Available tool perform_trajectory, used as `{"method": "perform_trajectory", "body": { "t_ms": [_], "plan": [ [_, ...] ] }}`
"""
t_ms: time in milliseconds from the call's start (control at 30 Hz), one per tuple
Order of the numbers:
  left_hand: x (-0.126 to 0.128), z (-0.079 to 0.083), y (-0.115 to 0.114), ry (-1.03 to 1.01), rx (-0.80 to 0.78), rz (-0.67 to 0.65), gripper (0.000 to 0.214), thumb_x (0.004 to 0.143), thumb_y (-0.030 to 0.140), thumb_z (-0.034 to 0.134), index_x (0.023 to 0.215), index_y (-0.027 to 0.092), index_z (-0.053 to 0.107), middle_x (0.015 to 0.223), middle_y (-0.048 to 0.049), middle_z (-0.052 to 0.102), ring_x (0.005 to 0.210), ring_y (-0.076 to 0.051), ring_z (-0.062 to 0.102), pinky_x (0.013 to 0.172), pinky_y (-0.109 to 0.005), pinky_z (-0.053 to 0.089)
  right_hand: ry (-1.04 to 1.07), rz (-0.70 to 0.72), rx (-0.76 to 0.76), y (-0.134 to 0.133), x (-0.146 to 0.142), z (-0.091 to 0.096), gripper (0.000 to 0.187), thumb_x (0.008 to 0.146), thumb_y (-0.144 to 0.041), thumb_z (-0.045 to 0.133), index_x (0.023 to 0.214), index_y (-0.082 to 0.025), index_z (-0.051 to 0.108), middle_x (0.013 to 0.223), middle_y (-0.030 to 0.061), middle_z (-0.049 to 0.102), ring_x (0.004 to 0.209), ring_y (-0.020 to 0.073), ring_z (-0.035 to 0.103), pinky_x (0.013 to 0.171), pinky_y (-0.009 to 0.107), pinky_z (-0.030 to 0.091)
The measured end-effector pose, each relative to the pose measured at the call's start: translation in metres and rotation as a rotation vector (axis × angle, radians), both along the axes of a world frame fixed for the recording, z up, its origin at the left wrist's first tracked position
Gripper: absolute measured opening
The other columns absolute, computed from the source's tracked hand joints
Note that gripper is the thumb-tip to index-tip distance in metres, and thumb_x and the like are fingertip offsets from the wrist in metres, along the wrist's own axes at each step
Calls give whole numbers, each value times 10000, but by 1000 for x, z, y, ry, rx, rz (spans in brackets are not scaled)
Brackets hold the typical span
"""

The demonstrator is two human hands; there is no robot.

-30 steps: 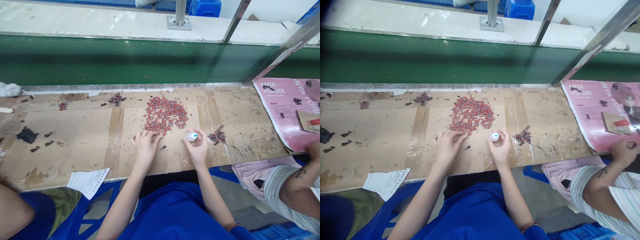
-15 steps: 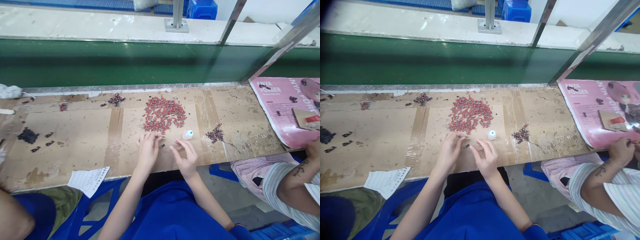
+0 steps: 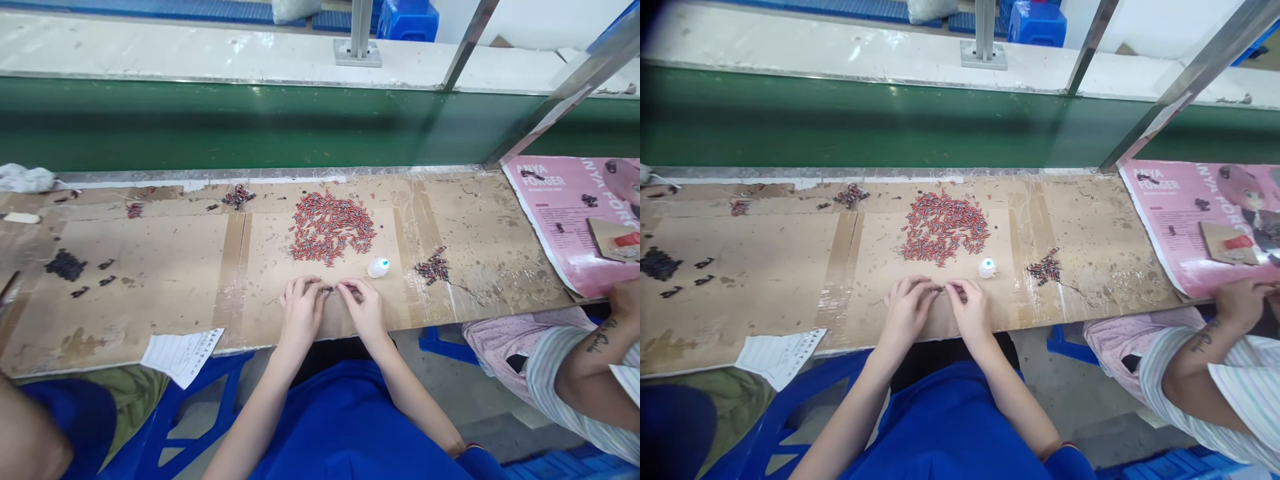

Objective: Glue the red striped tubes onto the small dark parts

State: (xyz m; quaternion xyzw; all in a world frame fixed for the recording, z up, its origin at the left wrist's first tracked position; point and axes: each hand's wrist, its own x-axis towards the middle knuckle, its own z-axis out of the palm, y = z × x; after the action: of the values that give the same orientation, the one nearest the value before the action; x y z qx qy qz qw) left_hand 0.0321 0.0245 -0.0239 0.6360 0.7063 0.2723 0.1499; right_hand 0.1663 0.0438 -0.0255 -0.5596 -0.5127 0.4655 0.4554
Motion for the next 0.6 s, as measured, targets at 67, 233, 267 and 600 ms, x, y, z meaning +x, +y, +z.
{"method": "perform_trajectory", "body": {
  "t_ms": [67, 233, 267, 600],
  "plan": [
    [1, -2, 1, -24, -9, -4, 131, 877, 215, 566, 881, 241, 695, 1031, -86, 703, 1021, -270, 546, 783, -383, 387, 12, 9, -27, 2, 0, 0, 165, 797, -359, 650, 807, -205, 709, 835, 67, 745, 750, 199, 709, 694, 316, 589],
    [1, -1, 2, -90, -1, -22, 127, 883, 201, 551, 881, 239, 672, 901, -60, 738, 927, -251, 588, 783, -378, 386, 158, 52, -123, 3, -1, 4, 180, 762, -377, 676, 797, -200, 686, 802, 57, 763, 768, 204, 736, 732, 324, 604],
    [0, 0, 1, -98, 4, -25, 124, 882, 205, 554, 876, 240, 673, 899, -57, 740, 918, -247, 594, 784, -378, 387, 177, 53, -137, 2, -1, 5, 181, 754, -376, 682, 790, -198, 685, 799, 57, 764, 769, 206, 738, 741, 327, 605],
    [-2, 10, -3, -323, 7, -42, 111, 851, 247, 584, 870, 233, 692, 871, -51, 727, 892, -223, 640, 828, -388, 494, 170, 57, -152, 0, -1, 11, 188, 750, -376, 688, 781, -190, 683, 789, 62, 762, 762, 218, 741, 743, 345, 605]
  ]
}}
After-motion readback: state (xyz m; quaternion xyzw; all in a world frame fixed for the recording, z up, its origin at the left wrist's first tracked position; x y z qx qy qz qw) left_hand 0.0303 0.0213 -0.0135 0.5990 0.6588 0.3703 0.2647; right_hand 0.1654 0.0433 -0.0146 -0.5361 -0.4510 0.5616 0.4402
